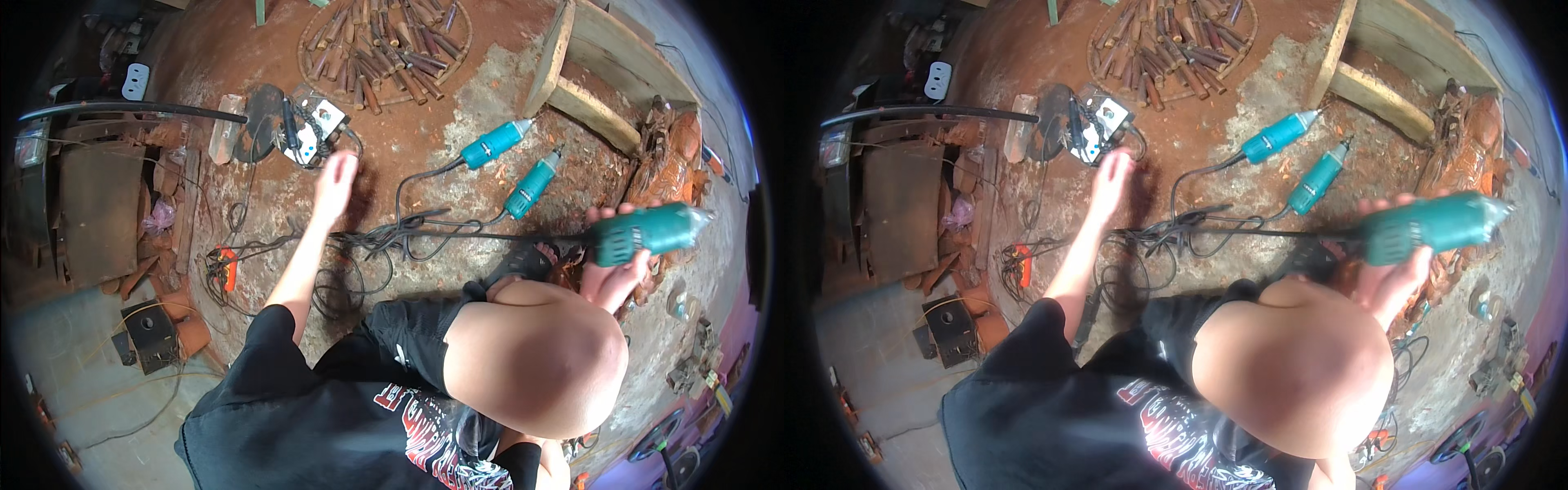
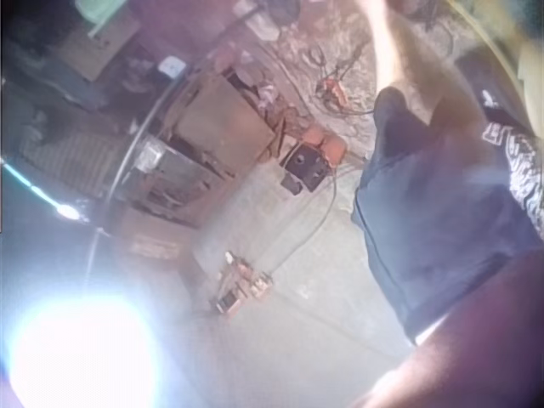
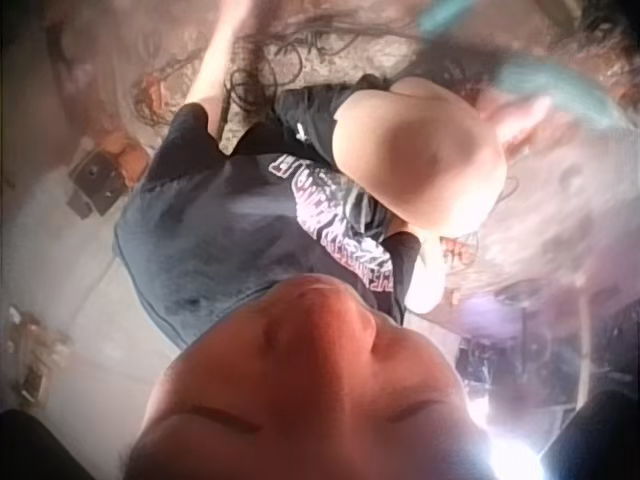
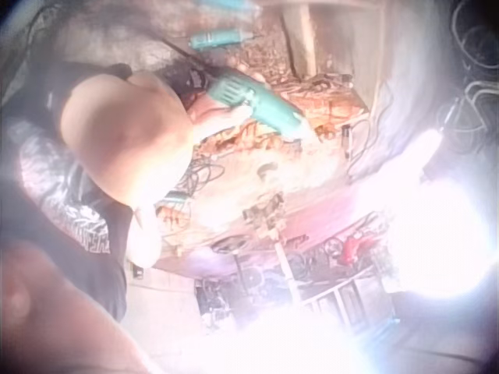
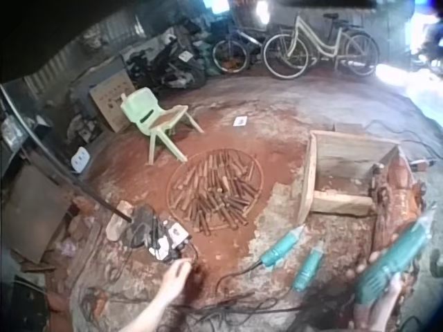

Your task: The person uses a green rotary tool to carve details into a large piece of wood. They adjust the tool and continue carving different sections of the wood sculpture.

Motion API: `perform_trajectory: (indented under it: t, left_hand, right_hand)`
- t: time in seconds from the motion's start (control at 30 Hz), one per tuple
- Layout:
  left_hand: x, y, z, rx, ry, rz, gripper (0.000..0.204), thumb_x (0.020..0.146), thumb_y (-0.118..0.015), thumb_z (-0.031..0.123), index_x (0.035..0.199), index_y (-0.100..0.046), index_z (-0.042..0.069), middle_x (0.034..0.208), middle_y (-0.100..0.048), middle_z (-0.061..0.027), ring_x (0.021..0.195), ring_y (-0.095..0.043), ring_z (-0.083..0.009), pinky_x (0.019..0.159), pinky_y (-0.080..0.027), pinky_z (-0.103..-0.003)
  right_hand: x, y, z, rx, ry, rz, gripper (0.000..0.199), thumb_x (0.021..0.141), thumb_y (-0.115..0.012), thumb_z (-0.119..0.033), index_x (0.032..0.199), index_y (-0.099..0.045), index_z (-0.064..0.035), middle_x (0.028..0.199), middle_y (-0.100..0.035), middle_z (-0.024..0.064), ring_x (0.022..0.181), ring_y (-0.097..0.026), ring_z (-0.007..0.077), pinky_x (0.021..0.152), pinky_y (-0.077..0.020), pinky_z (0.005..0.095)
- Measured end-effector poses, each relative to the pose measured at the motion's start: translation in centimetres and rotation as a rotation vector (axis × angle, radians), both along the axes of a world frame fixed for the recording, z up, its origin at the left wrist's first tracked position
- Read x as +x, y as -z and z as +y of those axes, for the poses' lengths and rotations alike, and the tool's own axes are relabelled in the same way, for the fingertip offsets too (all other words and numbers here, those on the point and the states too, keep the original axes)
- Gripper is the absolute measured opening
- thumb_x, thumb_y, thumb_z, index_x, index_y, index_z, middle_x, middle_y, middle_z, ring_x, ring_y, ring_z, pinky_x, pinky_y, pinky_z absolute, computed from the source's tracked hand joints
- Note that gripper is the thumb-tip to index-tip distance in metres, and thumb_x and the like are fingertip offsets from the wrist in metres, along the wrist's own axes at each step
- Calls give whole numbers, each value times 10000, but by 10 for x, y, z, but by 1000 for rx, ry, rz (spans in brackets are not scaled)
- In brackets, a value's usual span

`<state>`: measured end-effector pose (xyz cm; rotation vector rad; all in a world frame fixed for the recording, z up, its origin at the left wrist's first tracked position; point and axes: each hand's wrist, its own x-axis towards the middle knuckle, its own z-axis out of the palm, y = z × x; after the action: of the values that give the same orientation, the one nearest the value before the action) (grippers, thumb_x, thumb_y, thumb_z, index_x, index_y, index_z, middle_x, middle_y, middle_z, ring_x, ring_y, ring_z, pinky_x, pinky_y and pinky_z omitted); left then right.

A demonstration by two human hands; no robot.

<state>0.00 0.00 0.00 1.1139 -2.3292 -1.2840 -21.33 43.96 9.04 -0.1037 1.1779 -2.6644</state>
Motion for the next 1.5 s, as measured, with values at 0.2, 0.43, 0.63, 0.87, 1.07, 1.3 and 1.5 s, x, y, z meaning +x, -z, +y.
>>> perform_trajectory:
  t: [0.2,0.43,0.63,0.87,1.07,1.3,1.5]
  left_hand:
    - [-3,-22,76,396,743,-417,351,1021,-677,298,1286,-633,72,994,-677,-5,871,-613,-94,821,-523,-293]
    - [37,-45,81,455,689,-373,204,959,-779,243,1030,-680,80,739,-551,75,699,-512,-36,676,-477,-257]
    - [69,0,39,645,-87,-30,308,1073,-627,333,870,-610,102,693,-502,64,587,-445,-56,498,-371,-247]
    - [113,49,-43,235,-822,205,311,1097,-563,406,894,-554,170,706,-459,57,523,-392,-75,466,-349,-267]
    - [120,41,-66,235,-405,-162,317,1088,-585,398,926,-568,127,692,-438,74,543,-399,-70,485,-350,-250]
    - [17,12,-35,-689,412,-444,455,987,-676,316,1365,-644,65,1318,-655,-242,1284,-573,-393,1084,-459,-516]
    - [-163,-85,227,-544,956,546,409,854,-807,78,1247,-699,45,1375,-603,-202,1240,-615,-350,1046,-514,-429]
  right_hand:
    - [-21,-37,30,-99,199,221,921,837,-861,-449,1552,-357,-162,1410,-535,131,1315,-534,352,1259,-289,647]
    - [-18,-45,27,19,385,208,849,872,-811,-510,1547,-409,-189,1463,-536,149,1374,-527,389,1247,-289,677]
    - [-2,-41,61,133,535,10,865,894,-745,-551,1500,-419,-26,1422,-528,195,1306,-547,411,1213,-381,588]
    - [6,-50,138,73,691,109,629,904,-696,-407,1268,-529,78,1190,-597,214,1052,-594,338,1012,-463,477]
    - [47,-76,194,374,851,187,416,940,-602,-267,1109,-596,114,1076,-628,243,922,-608,306,851,-483,402]
    - [130,-171,271,1322,924,540,357,947,-533,-182,1026,-640,149,973,-656,254,767,-603,243,669,-482,311]
    - [175,-148,219,761,507,-206,1024,682,-777,-375,1498,-364,86,1301,-592,326,617,-615,166,489,-480,245]
